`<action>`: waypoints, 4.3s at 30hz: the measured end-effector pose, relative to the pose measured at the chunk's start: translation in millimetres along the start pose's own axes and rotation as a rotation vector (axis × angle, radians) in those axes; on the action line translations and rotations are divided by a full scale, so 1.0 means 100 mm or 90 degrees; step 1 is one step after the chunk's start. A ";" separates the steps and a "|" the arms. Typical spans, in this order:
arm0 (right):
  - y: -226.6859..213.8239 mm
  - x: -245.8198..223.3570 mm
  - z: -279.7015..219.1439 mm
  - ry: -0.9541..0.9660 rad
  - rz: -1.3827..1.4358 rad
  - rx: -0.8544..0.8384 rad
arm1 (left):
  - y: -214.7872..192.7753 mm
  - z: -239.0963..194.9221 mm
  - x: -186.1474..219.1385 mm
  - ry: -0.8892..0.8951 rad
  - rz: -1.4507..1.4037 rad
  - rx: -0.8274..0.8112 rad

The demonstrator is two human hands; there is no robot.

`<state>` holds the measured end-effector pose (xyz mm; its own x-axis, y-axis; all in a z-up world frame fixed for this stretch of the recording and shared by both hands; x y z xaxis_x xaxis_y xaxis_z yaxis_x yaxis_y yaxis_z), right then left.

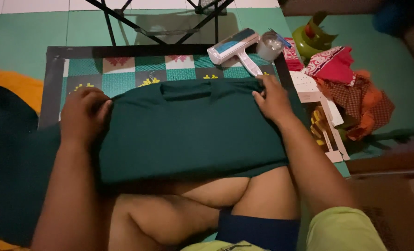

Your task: The person sits on the floor and uses a white lint roller to clean a dark green shirt laid out on a small table. They roll the device back and forth across the fabric to remove lint, then fold the shirt and place it on a nearby rack.

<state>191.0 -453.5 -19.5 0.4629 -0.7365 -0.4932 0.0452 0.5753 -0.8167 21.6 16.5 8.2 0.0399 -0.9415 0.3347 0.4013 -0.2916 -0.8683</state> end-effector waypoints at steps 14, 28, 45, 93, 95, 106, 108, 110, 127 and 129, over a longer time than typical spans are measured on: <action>0.15 0.51 0.14 0.147 -0.097 0.071 | 0.19 0.06 -0.23 -0.184 -0.011 -0.133; -0.05 -0.12 -0.26 0.033 -0.218 0.103 | 0.17 -0.06 0.04 -0.024 0.224 -0.003; 0.13 -0.06 -0.52 0.117 -0.131 -0.162 | 0.09 -1.18 1.28 0.201 0.129 -0.359; 0.67 -0.06 0.34 -0.071 -0.129 -0.027 | 0.63 0.04 -0.11 -0.142 0.210 -0.210; 0.70 -0.11 0.43 -0.082 -0.121 -0.017 | 0.65 0.12 -0.18 -0.140 0.207 -0.210; 0.50 -0.28 0.31 -0.002 0.184 0.028 | 0.50 0.16 -0.15 -0.143 0.158 -0.204; 0.55 -0.21 0.22 0.021 0.226 0.017 | 0.44 0.09 -0.18 -0.098 0.197 -0.218; 0.46 -0.39 0.12 -0.054 0.232 0.030 | 0.33 0.06 -0.18 -0.114 0.179 -0.207; 0.92 -0.27 0.39 0.142 0.997 -0.121 | 0.35 -0.13 -0.74 -0.283 0.286 -0.244; 0.30 -0.56 0.26 -0.020 0.396 0.039 | 0.17 -0.05 -0.08 -0.226 0.176 -0.138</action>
<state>189.4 -385.4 -8.7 0.4446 -0.2471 -0.8610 -0.1910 0.9129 -0.3606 23.6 18.4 -11.4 0.4426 -0.8836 0.1529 0.1334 -0.1038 -0.9856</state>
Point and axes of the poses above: each hand's wrist, its own z-axis towards the middle knuckle, its own y-axis out of the palm, x = y × z, the point moved 4 cm from there along z, towards the middle knuckle, and after that the axes turned 5 degrees about z, right-handed, at the moved point
